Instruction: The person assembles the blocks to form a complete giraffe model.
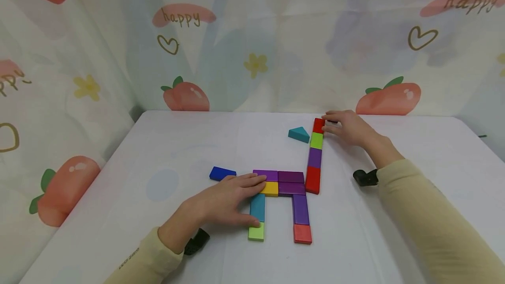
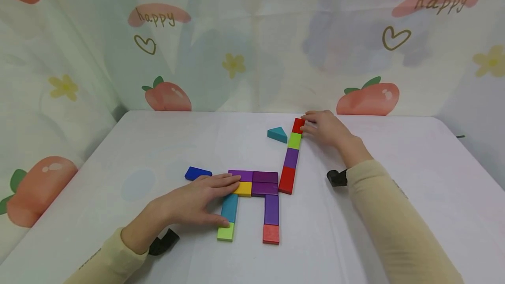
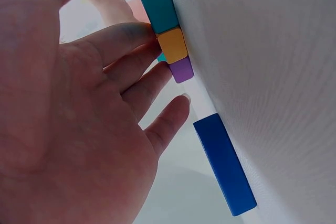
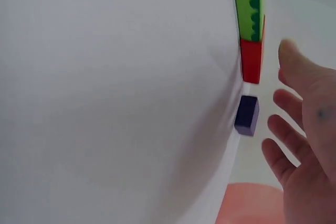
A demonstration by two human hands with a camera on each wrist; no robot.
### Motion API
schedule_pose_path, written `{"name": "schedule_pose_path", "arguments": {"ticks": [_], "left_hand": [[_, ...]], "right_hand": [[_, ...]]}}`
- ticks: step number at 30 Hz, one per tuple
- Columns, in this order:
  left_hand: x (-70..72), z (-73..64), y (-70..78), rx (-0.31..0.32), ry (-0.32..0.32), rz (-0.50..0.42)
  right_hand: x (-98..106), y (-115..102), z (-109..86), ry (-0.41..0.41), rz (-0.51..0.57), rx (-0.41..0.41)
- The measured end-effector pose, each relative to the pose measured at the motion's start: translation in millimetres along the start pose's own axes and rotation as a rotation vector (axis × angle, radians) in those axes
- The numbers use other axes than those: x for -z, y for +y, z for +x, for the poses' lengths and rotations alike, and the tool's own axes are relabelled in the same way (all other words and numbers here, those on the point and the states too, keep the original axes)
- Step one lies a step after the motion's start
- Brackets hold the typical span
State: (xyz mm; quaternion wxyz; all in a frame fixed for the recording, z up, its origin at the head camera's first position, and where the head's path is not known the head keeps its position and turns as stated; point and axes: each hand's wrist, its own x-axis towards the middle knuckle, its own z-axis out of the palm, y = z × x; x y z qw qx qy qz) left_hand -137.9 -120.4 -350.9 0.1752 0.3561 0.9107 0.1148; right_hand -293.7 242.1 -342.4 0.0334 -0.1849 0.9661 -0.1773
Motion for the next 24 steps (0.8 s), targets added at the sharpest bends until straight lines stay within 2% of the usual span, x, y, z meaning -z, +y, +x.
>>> {"name": "schedule_pose_path", "arguments": {"ticks": [4,10,24], "left_hand": [[0.0,0.6,-0.3,0.003,-0.003,-0.005],[0.6,0.5,-0.4,-0.001,-0.003,-0.006],[0.3,-0.1,-0.2,0.001,-0.001,-0.006]], "right_hand": [[4,8,0.1,0.052,0.016,-0.072],[3,16,0.0,-0.010,0.011,-0.130],[0,4,9.7,-0.088,-0.011,-0.071]]}}
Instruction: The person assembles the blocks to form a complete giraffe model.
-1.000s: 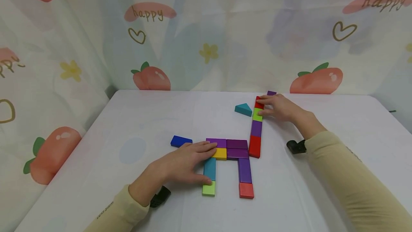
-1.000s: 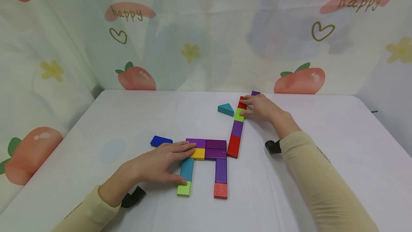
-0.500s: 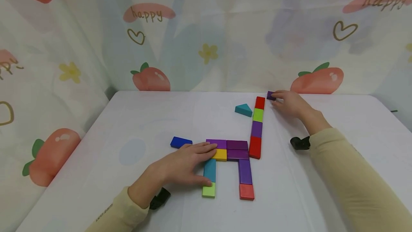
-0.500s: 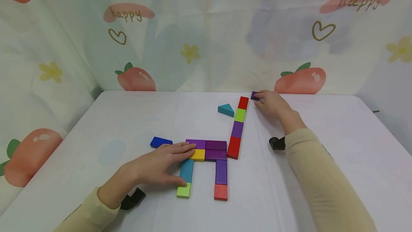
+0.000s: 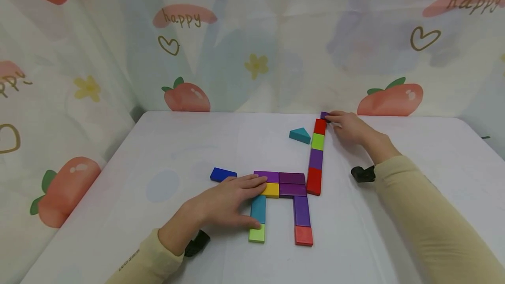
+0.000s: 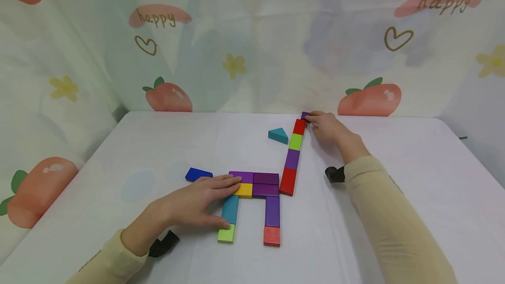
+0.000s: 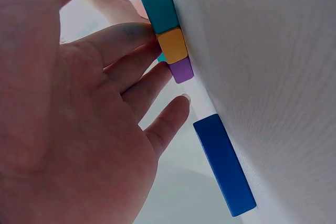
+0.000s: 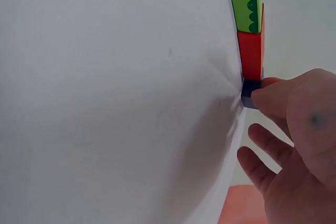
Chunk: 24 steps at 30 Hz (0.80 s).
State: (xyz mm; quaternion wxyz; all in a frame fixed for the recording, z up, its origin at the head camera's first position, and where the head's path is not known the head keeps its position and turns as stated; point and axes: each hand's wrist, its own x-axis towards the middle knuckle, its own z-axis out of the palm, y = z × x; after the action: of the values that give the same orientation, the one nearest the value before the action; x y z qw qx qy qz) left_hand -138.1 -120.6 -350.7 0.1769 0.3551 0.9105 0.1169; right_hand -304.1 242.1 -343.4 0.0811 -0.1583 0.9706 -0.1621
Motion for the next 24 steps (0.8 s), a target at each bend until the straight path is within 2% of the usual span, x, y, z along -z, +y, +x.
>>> {"name": "schedule_pose_path", "arguments": {"ticks": [17,24], "left_hand": [[-0.4,-0.2,0.2,0.004,-0.001,0.007],[0.4,-1.1,0.2,0.003,0.003,0.006]], "right_hand": [[-2,-7,3.2,-0.020,-0.004,0.013],[2,-17,2.3,0.071,-0.034,0.128]]}}
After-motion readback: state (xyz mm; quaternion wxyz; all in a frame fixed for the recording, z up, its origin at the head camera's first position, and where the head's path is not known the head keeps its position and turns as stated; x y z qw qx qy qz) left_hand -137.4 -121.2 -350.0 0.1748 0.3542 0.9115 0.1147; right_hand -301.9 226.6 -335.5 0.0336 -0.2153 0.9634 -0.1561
